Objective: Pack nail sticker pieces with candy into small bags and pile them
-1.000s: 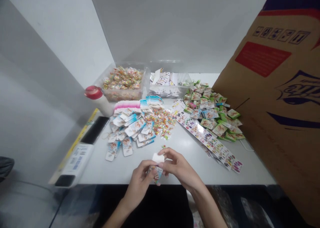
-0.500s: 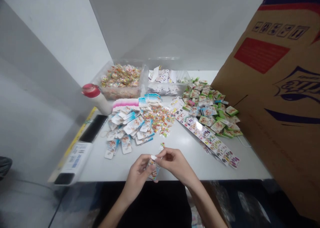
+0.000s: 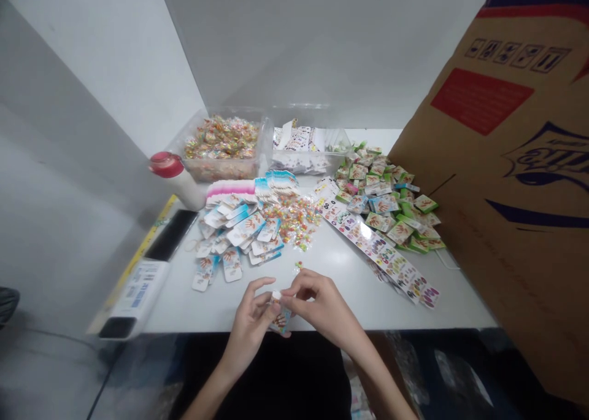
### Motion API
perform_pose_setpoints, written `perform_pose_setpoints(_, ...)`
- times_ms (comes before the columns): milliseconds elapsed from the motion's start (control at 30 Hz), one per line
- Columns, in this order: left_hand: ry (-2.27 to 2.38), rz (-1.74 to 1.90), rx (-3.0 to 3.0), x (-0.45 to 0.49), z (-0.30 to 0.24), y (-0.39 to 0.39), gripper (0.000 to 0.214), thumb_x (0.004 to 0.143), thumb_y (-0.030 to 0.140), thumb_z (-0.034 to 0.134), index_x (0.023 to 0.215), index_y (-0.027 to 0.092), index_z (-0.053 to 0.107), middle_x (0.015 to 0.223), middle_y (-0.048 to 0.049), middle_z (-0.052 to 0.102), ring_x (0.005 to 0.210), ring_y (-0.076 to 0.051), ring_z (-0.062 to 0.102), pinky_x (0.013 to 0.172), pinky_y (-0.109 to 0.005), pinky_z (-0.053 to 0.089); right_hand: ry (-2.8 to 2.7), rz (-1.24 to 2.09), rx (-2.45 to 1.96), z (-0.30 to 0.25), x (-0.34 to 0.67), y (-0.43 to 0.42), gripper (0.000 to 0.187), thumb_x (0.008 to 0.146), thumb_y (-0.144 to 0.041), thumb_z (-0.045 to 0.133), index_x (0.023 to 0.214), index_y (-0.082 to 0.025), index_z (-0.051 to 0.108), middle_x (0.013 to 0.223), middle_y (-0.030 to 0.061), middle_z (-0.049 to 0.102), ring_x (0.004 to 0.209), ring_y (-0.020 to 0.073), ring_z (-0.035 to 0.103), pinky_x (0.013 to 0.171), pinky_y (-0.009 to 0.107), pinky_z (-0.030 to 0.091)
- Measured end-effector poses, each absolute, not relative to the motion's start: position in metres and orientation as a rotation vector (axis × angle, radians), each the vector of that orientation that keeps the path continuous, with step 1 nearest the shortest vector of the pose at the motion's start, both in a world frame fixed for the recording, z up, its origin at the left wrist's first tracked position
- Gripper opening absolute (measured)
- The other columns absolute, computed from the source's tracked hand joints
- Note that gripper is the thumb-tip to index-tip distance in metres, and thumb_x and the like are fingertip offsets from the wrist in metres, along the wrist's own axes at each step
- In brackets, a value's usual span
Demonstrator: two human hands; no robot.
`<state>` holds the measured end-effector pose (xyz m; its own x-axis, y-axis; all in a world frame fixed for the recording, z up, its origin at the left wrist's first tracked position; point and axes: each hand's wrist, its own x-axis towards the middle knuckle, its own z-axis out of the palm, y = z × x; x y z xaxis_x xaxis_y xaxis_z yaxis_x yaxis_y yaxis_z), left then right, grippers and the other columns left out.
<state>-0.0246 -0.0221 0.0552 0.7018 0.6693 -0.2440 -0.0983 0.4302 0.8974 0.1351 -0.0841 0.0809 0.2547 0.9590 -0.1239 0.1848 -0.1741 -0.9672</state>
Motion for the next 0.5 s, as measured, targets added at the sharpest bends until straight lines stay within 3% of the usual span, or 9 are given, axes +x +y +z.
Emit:
perform_pose_setpoints(167, 0.692, 0.558, 1.025, -0.025, 0.054, -0.028, 0.029, 0.087, 0.043, 0.06, 0.102, 0.02, 0.05, 0.093, -0.0034, 0.063, 0.072, -0.016, 0.065, 0.051, -0.029, 0.061, -1.207, 1.086, -1.539, 0.088, 0.132, -0.09, 0.019, 0.083, -0.039, 0.067, 0.083, -0.02, 0.072, 0.086, 0.0038, 0.061, 0.078, 0.0155, 0.059, 0.069, 0.027, 0.046)
perform_pose_setpoints(300, 0.724, 0.545, 1.066, -0.022, 0.05, -0.028, 0.029, 0.088, 0.046, 0.057, 0.096, 0.019, 0.05, 0.095, -0.0035, 0.063, 0.072, -0.016, 0.065, 0.051, -0.03, 0.061, -1.22, 1.082, -1.547, 0.081, 0.131, -0.091, 0.02, 0.084, -0.038, 0.066, 0.09, -0.02, 0.071, 0.089, 0.0045, 0.065, 0.082, 0.0167, 0.061, 0.073, 0.027, 0.048)
perform_pose_setpoints(400, 0.694, 0.503, 1.211, -0.02, 0.043, -0.022, 0.037, 0.092, 0.046, 0.05, 0.12, 0.022, 0.044, 0.103, -0.0074, 0.066, 0.084, -0.018, 0.067, 0.068, -0.034, 0.061, -1.163, 1.016, -1.619, 0.073, 0.149, -0.085, 0.022, 0.082, -0.039, 0.068, 0.087, -0.018, 0.071, 0.085, 0.0052, 0.068, 0.078, 0.0175, 0.062, 0.072, 0.029, 0.048)
perform_pose_setpoints(500, 0.759, 0.488, 1.435, -0.015, 0.03, -0.014, 0.052, 0.094, 0.044, 0.047, 0.14, 0.023, 0.032, 0.11, -0.0111, 0.067, 0.1, -0.021, 0.065, 0.082, -0.036, 0.055, -0.965, 0.758, -1.759, 0.069, 0.196, -0.075, 0.03, 0.081, -0.044, 0.067, 0.096, -0.017, 0.068, 0.093, 0.0072, 0.068, 0.073, 0.0175, 0.062, 0.067, 0.03, 0.05)
